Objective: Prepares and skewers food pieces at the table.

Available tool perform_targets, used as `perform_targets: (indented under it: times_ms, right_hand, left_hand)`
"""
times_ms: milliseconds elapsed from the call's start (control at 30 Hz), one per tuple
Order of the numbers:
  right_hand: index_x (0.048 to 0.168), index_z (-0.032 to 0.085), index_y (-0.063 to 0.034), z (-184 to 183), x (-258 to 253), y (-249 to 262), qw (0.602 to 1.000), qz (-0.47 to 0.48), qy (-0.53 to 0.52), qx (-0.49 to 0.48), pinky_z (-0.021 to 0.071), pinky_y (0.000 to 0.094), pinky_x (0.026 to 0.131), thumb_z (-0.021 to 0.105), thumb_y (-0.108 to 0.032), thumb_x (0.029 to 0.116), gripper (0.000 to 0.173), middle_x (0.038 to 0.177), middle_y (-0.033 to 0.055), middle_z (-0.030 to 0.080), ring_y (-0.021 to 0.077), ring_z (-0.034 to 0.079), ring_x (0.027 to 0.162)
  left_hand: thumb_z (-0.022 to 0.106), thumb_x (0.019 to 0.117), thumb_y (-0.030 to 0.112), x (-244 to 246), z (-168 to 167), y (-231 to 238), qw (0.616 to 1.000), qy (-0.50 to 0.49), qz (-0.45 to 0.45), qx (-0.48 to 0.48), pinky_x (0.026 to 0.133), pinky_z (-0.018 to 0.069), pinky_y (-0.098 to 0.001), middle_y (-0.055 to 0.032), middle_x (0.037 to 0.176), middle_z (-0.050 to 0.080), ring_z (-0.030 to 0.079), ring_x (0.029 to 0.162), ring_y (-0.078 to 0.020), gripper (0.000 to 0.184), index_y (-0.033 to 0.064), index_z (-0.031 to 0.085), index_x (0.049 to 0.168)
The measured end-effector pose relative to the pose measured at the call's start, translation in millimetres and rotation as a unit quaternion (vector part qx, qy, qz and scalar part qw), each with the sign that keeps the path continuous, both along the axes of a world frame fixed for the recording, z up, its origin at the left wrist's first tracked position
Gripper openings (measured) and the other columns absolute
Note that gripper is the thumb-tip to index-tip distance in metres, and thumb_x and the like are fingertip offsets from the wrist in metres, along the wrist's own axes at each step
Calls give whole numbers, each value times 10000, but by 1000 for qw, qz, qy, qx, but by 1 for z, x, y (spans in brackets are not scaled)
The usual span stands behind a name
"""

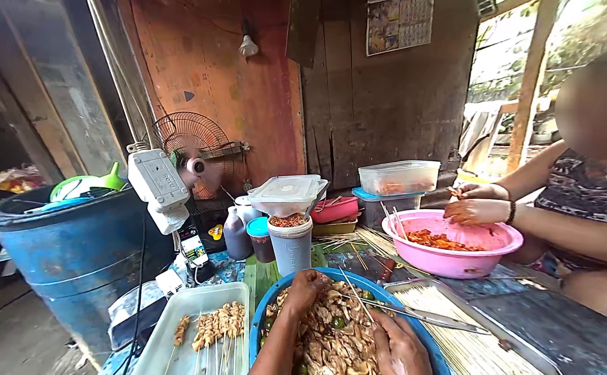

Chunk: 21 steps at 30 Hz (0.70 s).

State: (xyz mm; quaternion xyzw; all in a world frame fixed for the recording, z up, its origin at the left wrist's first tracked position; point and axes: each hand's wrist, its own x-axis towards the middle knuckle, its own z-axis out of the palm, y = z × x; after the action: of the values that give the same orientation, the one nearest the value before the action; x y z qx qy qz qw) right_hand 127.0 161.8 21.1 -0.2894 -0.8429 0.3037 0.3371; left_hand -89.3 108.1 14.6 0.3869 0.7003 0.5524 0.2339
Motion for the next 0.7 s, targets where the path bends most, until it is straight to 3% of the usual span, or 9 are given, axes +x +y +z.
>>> perform_targets:
  times_ms: [100, 133, 200, 267, 333, 433, 600, 700]
  right_hand:
    - [1204, 719, 36, 19, -14, 7, 999, -1, 11, 34, 541, 574, 897, 524, 12, 965, 309, 1099, 293, 666, 448, 672, 998]
    - [1187, 725, 32, 19, -20, 8, 999, -10, 29, 37, 546, 575, 876, 531, 11, 961, 299, 1084, 285, 671, 446, 676, 976]
    - [1164, 730, 43, 9, -29, 8, 997, -22, 57, 41, 548, 593, 847, 548, 20, 942, 288, 1070, 294, 676, 459, 680, 948]
    - [1203, 717, 42, -1, -29, 8, 1000, -10, 16, 15, 540, 594, 896, 546, 15, 954, 303, 1126, 304, 668, 465, 675, 1009]
    - [1223, 719, 18, -7, -24, 10, 1000, -3, -17, 12, 544, 591, 905, 538, 13, 957, 322, 1151, 301, 671, 461, 679, 1028]
    - [1247, 724, -7, -11, -21, 12, 999, 5, -27, 32, 548, 597, 877, 524, 20, 955, 355, 1125, 300, 679, 460, 689, 991]
    - [1265, 719, -17, -13, -19, 15, 998, 19, -32, 48, 546, 613, 873, 520, 20, 959, 368, 1139, 302, 683, 478, 690, 997]
    - [1254, 727, -23, -15, -19, 15, 998, 18, -20, 54, 553, 607, 863, 520, 24, 955, 367, 1127, 301, 684, 471, 693, 982]
  left_hand:
    - [704, 958, 209, 7, 4, 8, 974, 158, -32, -161, 1000, 511, -478, -198, 1133, 693, 665, 1075, -294, 328, -32, 689, 1180]
    - [686, 963, 210, 9, 5, 10, 962, 181, -24, -200, 1036, 488, -505, -209, 1181, 683, 649, 1135, -323, 327, -16, 693, 1199]
    - [629, 1000, 203, 5, 3, 11, 963, 166, -1, -211, 1011, 494, -509, -204, 1156, 693, 660, 1108, -320, 286, -11, 697, 1177]
    - [604, 1018, 189, -5, -3, 7, 983, 102, 19, -154, 937, 517, -473, -194, 1064, 689, 663, 994, -286, 271, -43, 684, 1132]
    - [598, 1020, 135, -6, -5, 2, 997, -22, 53, -49, 764, 545, -352, -125, 926, 670, 640, 800, -177, 211, -56, 663, 1082]
    - [566, 1024, 30, 2, 7, 0, 967, -224, 90, 77, 607, 562, -265, -71, 781, 658, 641, 633, -120, 115, -65, 620, 1057]
    - [475, 1072, 64, 5, 14, 0, 925, -333, 120, 136, 584, 550, -276, -63, 757, 618, 608, 601, -132, 188, -51, 616, 1119]
    - [516, 1052, 47, 6, 18, 0, 901, -388, 124, 150, 609, 581, -290, -75, 791, 626, 635, 628, -147, 146, -42, 605, 1127]
